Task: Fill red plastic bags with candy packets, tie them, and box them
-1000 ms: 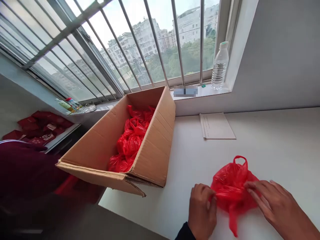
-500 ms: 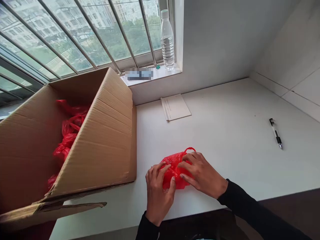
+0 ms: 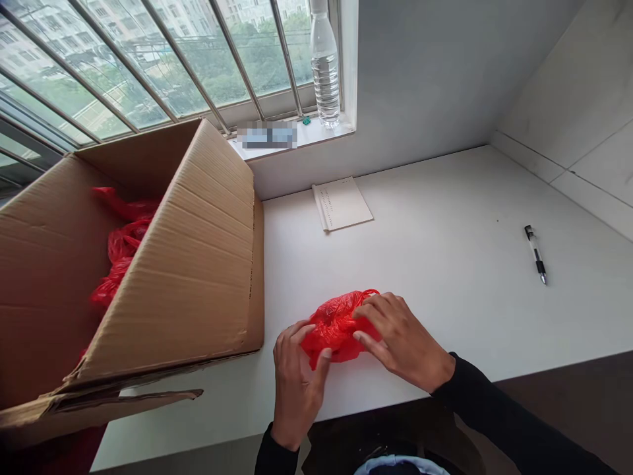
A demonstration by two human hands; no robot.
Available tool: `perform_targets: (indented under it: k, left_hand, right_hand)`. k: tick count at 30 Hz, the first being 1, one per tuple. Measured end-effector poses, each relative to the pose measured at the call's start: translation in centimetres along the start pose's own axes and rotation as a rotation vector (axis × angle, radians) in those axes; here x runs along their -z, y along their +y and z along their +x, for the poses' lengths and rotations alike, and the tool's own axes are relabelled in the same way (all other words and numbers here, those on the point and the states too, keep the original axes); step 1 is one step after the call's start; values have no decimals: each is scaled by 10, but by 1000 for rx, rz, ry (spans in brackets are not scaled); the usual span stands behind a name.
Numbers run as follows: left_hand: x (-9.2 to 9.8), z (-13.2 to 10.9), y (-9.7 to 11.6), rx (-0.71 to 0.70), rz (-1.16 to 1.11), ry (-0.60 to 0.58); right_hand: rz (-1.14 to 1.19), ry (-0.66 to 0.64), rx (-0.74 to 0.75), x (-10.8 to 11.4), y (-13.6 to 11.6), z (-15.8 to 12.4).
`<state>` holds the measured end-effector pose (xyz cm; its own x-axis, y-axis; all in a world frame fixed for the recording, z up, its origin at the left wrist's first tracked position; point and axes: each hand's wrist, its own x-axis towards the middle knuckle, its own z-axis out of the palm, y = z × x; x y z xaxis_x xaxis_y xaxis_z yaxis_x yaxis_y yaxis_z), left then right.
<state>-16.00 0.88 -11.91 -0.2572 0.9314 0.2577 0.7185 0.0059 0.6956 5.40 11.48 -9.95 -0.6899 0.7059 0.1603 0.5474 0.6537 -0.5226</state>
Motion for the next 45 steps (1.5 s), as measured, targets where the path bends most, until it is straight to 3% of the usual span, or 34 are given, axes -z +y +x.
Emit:
perform_targets:
  k: [2,5,12,16,19,23,26,29,34,37,41,43,45]
  left_hand:
    - [-3,2,5,-38,-51,-28]
    - [-3,5,6,16,-118,1]
    - [14,5,15,257,-221,100]
    - [11,10,29,16,-95,-6]
    - [10,15,30,-91,-61,39]
    - [19,15,28,209,-239,190]
    - [27,10,36,361,-362,227]
    - [29,5,48,252,-348,194]
    - [26,8,56,6,-104,118]
    - [28,9,52,23,-98,189]
    - [37,6,50,43,-32,391]
    - [43,4,51,47,-58,419]
    - [47,2,54,82,-126,398]
  right_hand:
    - [-8,-15,40,-3,-3,3]
    - [26,-11,30,-1,-2,5]
    - [166,20,-204,15,-5,2]
    - [108,-33,-100,11,-12,8]
    - [160,10,-160,14,-12,8]
    - [326,89,-446,27,-4,-4]
    - [361,131,-495,32,0,-12]
    - [337,157,-478,32,-2,-15]
    - [338,173,-334,38,-17,-12]
    - [324,251,-335,45,-21,-10]
    - [300,325,-448,53,-23,-11]
    - [285,404,-481,58,-29,-14]
    - [298,557,-422,65,-41,-18]
